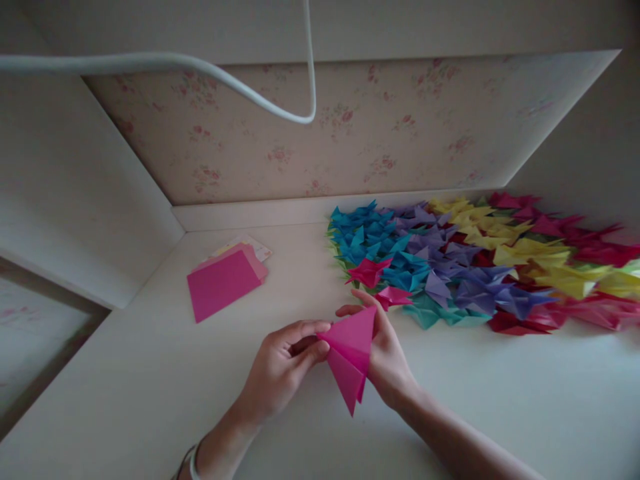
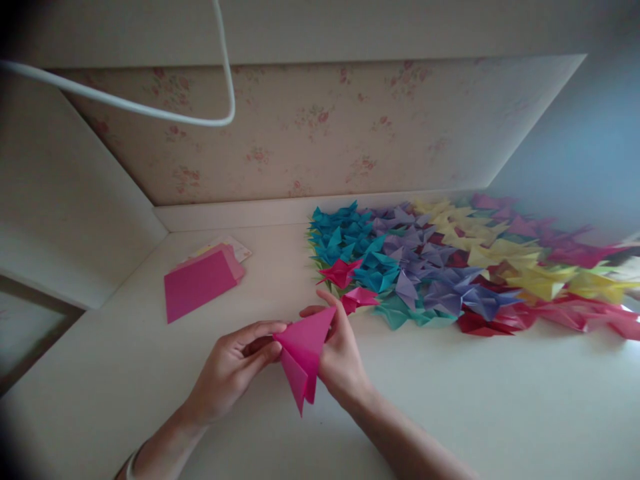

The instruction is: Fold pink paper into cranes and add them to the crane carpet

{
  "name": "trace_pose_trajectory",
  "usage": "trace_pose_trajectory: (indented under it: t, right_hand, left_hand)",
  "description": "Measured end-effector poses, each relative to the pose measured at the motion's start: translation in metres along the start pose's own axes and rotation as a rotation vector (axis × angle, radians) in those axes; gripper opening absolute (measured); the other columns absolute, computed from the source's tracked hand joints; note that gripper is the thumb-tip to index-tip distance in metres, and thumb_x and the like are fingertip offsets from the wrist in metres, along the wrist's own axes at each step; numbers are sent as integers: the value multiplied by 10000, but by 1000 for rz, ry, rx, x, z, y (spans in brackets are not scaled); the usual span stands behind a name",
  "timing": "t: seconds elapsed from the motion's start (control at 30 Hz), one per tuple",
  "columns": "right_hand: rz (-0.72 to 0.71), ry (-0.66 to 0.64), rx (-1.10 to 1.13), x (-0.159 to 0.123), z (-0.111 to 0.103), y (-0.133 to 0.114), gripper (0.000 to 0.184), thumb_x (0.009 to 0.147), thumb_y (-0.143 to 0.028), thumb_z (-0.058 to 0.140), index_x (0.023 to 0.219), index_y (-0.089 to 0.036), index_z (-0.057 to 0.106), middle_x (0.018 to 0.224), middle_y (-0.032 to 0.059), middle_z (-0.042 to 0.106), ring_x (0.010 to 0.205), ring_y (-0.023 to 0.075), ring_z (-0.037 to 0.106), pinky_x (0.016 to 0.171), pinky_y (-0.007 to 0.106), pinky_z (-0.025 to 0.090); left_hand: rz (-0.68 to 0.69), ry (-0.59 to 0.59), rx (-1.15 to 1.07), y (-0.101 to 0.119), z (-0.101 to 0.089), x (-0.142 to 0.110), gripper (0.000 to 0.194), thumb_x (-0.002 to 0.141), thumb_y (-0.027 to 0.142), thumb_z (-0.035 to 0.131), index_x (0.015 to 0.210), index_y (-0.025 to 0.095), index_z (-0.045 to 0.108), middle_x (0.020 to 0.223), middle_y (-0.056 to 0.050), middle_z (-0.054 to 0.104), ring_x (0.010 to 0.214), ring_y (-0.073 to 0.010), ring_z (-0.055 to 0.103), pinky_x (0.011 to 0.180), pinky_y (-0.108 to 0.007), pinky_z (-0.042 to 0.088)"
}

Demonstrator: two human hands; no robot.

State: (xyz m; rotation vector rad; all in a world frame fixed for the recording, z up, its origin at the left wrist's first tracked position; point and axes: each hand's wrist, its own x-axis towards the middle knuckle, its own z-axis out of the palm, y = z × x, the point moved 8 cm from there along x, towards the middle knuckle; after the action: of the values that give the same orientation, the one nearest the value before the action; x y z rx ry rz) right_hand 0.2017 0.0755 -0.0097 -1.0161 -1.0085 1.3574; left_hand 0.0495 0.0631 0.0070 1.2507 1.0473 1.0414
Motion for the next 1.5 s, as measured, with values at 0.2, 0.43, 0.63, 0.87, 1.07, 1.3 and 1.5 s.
trace_pose_trajectory:
  t: [0.2,0.43,0.63,0.87,1.07,1.3,1.5]
  right_hand:
    - [-99,-31,-29,-3,-1,-3,823,658,-274,853,1320,-337,368,1213,59,521,598,84,570,518,228,478]
    - [-102,-85,-52,-4,3,2,833,689,-282,841,1352,-341,340,1238,72,502,640,101,598,537,238,486]
    - [-113,-45,-33,-7,3,-2,833,659,-302,857,1326,-352,359,1281,72,484,688,128,624,528,246,483]
    - [-214,17,-66,-11,0,-13,683,670,-366,856,1226,-348,460,1116,31,585,788,177,625,696,308,524]
    - [-197,-23,-124,-11,7,-10,637,659,-272,861,1170,-332,484,1174,38,560,806,175,631,727,320,534]
    - [-146,48,-236,-8,-2,-2,808,617,-230,846,1276,-335,391,1097,49,543,829,200,607,687,329,529]
    - [-448,89,-621,-12,-2,-34,435,674,-162,797,1060,-293,645,1233,83,519,1058,275,563,799,374,507]
  left_hand:
    - [116,61,266,9,-1,-4,187,816,314,741,987,255,791,947,-48,795,842,-230,731,777,-296,583]
    - [155,128,280,15,-3,-6,146,802,348,750,888,242,803,805,-40,787,697,-199,714,649,-260,565]
    - [182,185,292,15,-6,-10,124,795,336,756,868,248,806,774,-37,779,683,-190,701,644,-256,554]
    - [102,309,230,13,-21,-9,152,813,332,713,766,199,770,635,2,715,570,-144,637,549,-219,512]
    - [11,291,97,4,-23,-3,172,842,361,691,857,209,771,930,-31,785,772,-172,707,707,-244,563]
    - [-27,161,57,-7,-5,-3,174,832,367,716,853,208,783,912,-39,795,828,-187,719,747,-241,563]
    - [6,232,110,1,-12,-4,140,811,350,740,875,241,802,928,-25,806,868,-198,736,777,-238,577]
